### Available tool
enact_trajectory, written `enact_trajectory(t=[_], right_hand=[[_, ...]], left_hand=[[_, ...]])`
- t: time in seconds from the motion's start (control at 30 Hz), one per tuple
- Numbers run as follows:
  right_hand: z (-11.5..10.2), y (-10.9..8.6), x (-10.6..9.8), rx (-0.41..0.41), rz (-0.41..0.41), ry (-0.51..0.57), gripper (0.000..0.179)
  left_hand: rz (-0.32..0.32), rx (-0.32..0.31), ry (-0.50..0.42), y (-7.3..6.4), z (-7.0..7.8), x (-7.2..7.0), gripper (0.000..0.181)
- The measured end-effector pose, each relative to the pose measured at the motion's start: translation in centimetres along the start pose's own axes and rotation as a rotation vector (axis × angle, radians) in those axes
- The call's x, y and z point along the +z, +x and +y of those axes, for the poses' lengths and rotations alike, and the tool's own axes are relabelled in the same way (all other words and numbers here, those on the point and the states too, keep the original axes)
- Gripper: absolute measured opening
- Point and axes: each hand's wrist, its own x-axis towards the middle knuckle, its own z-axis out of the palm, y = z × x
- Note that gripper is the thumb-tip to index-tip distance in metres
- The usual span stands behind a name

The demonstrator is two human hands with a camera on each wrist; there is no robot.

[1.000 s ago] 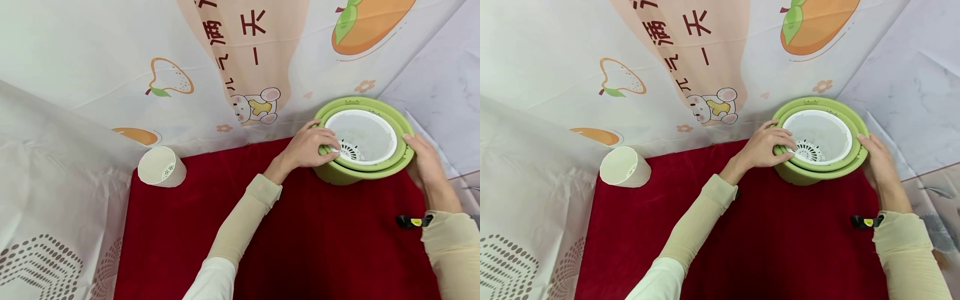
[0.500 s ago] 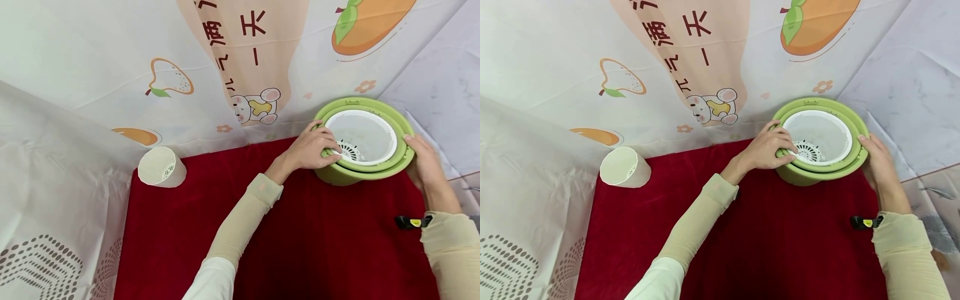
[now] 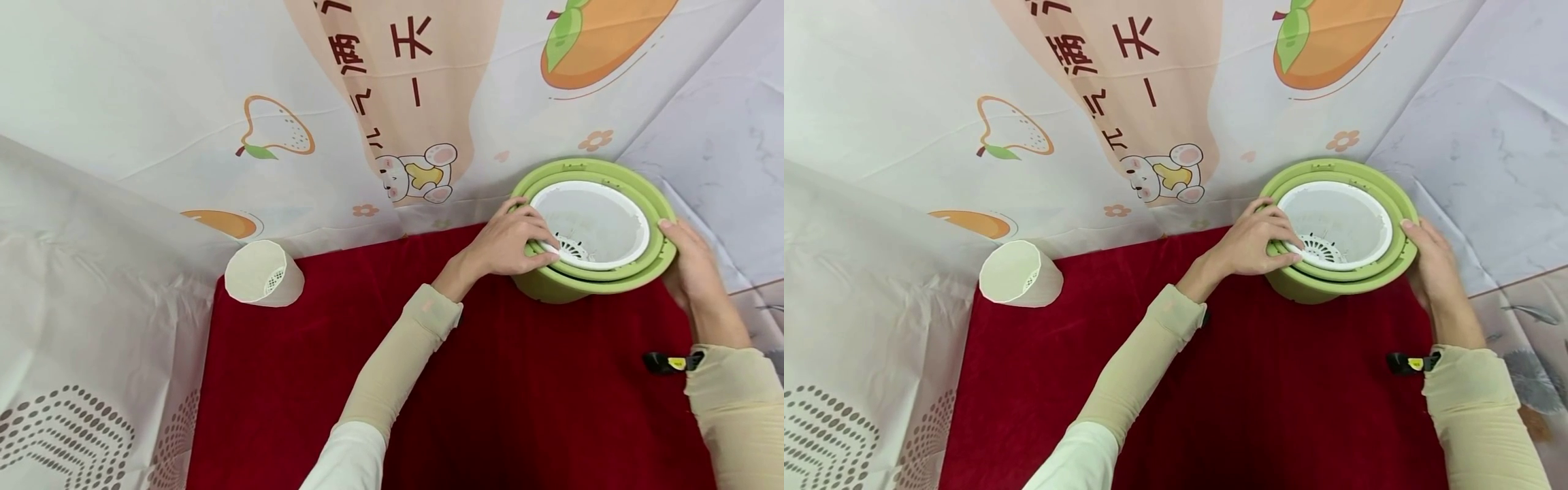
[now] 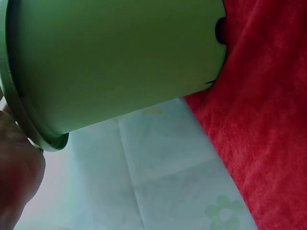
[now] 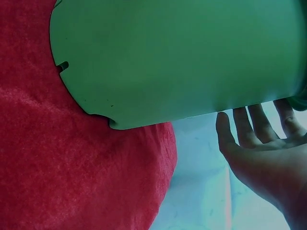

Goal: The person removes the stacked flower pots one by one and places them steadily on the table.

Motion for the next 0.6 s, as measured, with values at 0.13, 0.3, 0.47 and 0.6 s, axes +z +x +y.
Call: enact_trajectory(t=[0.13, 0.3, 0.47, 0.6], right_hand=[[0.1, 0.04, 0.03, -0.004, 0.013, -0.004, 0.036], [0.26, 0.12, 0.18, -0.006, 0.044, -0.001, 0.034], [0.35, 0.11, 0.31, -0.008, 0.055, 0.001, 0.033], [0.39, 0.1, 0.32, -0.006, 0.053, 0.002, 0.033]], left_hand=[[0.005, -0.007, -0.045, -0.01, 0.19, -0.14, 0.027], [0.035, -0.002, -0.084, 0.01, 0.3, -0.14, 0.024], [0.078, 0.008, -0.091, 0.16, 0.42, -0.06, 0.022], [0.104, 0.014, -0.078, 0.25, 0.67, -0.19, 0.022]])
